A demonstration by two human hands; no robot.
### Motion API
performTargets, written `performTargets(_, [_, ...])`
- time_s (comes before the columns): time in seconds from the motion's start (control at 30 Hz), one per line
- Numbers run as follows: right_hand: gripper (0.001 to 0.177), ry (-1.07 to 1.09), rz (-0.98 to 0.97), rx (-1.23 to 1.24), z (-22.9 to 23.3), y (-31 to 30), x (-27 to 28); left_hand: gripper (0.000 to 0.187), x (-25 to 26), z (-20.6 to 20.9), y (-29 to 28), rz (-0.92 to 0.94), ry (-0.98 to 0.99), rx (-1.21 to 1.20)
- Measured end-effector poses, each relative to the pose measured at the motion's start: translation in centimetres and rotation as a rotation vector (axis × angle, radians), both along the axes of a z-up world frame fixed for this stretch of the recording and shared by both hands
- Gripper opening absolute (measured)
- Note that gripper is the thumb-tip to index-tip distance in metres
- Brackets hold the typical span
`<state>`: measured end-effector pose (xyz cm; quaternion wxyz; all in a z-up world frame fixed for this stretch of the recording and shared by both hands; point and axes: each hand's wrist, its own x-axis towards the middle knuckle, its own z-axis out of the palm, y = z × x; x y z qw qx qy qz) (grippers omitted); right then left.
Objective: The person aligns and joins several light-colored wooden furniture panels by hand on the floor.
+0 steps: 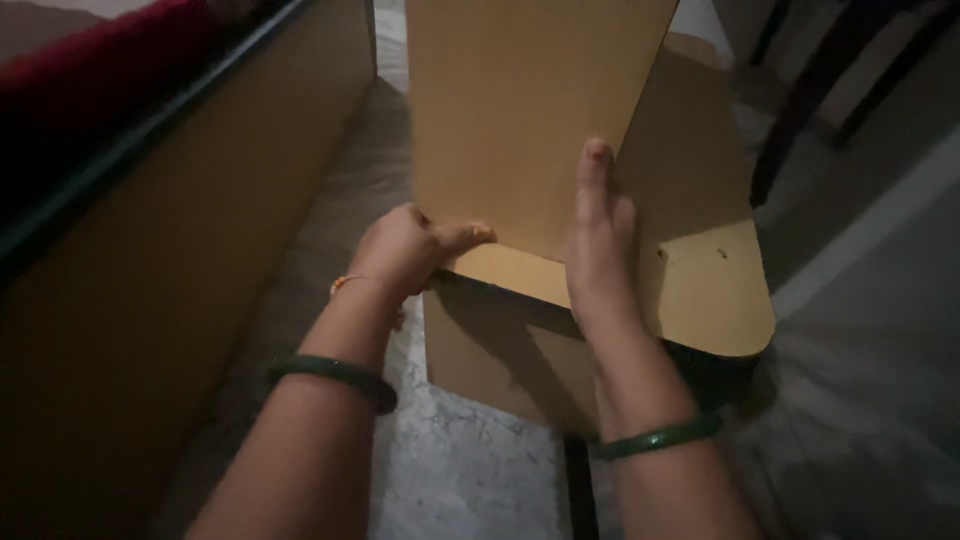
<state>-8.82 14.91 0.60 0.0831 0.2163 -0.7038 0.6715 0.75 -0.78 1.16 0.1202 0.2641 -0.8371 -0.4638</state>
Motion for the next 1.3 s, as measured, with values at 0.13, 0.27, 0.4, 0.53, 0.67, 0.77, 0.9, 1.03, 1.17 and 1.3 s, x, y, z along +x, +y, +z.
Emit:
performTargets(0.13, [0.101,-0.223,-0.176,0.234,0.3,0.0,0.1,0.068,0.6,0.9,0.0,0.013,-0.096,0.004])
performTargets(0.27, [0.107,-0.023,-0.078,0.111,-0.5,0.3,0.3,0.07,1.7,2.1,0.9,0.049,-0.128,0.08])
performTargets(0.4, [0.109,-0.059,-0.055,0.091,-0.5,0.2,0.1,0.066,1.8,2.1,1.0,0.063,-0.161,0.141])
performTargets(0.53, [0.11,-0.12,-0.104,0.149,-0.2,0.3,0.6,0.069,0.5,0.3,0.3,0.041,-0.096,0.056])
performTargets(0.67, [0.109,-0.095,-0.135,0.193,0.2,0.3,0.6,0.071,0.2,-0.4,0.1,0.018,-0.045,-0.079])
performTargets(0.77, [0.108,-0.065,-0.126,0.179,0.0,0.4,0.6,0.073,1.2,0.2,0.8,0.062,-0.064,0.015])
performTargets(0.9, [0.104,-0.099,-0.161,0.247,-0.3,0.2,0.6,0.073,1.1,1.5,1.7,0.068,-0.175,-0.025])
performTargets(1.03, [0.103,0.031,-0.143,0.155,-0.8,-0.2,0.0,0.069,0.6,0.7,0.9,0.018,-0.112,-0.066])
performTargets(1.17, [0.1,0.036,-0.146,0.134,-1.1,-0.4,-0.3,0.066,-0.2,-0.6,0.1,-0.027,-0.103,-0.107])
performTargets(1.3, [0.092,0.007,-0.158,0.211,-1.2,0.4,-0.3,0.064,-0.4,-1.1,-0.1,-0.053,-0.025,-0.041])
